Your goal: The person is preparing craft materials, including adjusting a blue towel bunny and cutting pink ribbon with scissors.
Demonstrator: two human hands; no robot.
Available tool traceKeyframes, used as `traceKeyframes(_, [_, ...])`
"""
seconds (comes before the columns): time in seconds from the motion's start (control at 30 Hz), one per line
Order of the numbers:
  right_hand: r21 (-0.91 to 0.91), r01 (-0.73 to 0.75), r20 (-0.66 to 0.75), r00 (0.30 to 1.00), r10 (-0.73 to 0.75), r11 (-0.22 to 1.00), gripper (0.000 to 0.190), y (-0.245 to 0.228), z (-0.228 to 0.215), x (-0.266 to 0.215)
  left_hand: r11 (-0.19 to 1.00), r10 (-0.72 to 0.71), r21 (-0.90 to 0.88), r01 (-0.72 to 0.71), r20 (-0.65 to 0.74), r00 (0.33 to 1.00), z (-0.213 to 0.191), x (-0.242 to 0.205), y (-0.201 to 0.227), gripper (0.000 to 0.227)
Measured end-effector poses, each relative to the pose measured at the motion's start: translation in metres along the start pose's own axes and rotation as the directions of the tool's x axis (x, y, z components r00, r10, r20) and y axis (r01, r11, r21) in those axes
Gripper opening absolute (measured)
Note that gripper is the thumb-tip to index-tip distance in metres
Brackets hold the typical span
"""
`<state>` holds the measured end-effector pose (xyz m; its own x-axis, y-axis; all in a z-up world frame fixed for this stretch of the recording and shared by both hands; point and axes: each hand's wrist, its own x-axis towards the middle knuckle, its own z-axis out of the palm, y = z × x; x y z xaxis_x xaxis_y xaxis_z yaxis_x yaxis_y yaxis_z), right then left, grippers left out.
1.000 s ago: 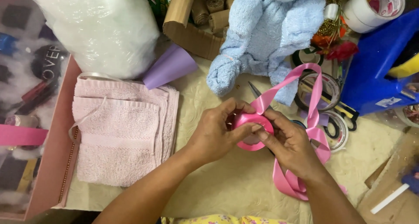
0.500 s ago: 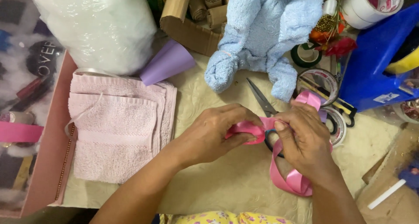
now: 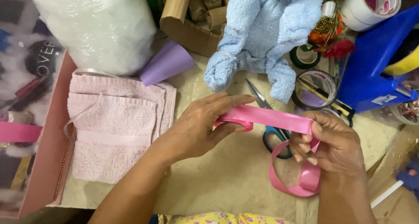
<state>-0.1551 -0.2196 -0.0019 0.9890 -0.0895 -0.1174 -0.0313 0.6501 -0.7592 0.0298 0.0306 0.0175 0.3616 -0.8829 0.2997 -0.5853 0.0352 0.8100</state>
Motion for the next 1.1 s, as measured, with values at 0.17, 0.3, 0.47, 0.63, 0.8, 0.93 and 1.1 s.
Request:
traceKeyframes(0.17, [0.007,-0.051,-0.124,0.991,0.052,0.999,0.020,0.001,-0.018,-0.008,0.998,0.018,-0.055,-0.023,-0.098,0.995,-0.013,0.000,0.005,0.036])
traceKeyframes(0.3, [-0.042,-0.163,-0.008,0.987,0.163,0.986,0.023,0.005,-0.022,-0.010,0.992,0.086,-0.079,-0.103,-0.192,0.978,-0.010,-0.001,-0.001,0.040])
traceKeyframes(0.47, [-0.472,-0.379,-0.362,0.907,0.217,0.796,0.021,0.008,-0.014,0.008,0.982,0.046,-0.171,-0.077,-0.178,0.983,-0.009,-0.001,0.000,0.038])
traceKeyframes(0.63, [-0.792,-0.376,-0.399,0.915,0.057,0.481,0.020,0.002,0.021,0.015,0.986,0.038,-0.154,-0.057,-0.123,0.992,-0.002,0.001,0.000,0.035])
traceKeyframes(0.8, [-0.985,0.062,-0.001,0.929,-0.370,0.158,0.062,0.000,0.056,0.014,0.981,0.102,-0.162,-0.110,-0.058,0.993,0.003,0.003,0.007,0.028])
traceKeyframes(0.93, [-0.968,0.022,-0.055,0.953,-0.297,0.249,0.061,0.011,0.065,0.012,0.992,0.059,-0.112,-0.056,0.019,0.998,0.014,-0.001,0.002,0.037])
traceKeyframes(1.1, [-0.650,-0.121,-0.257,0.964,-0.067,0.750,0.039,0.043,0.039,0.010,0.975,0.064,-0.212,-0.067,-0.023,0.998,0.016,-0.001,0.001,0.043])
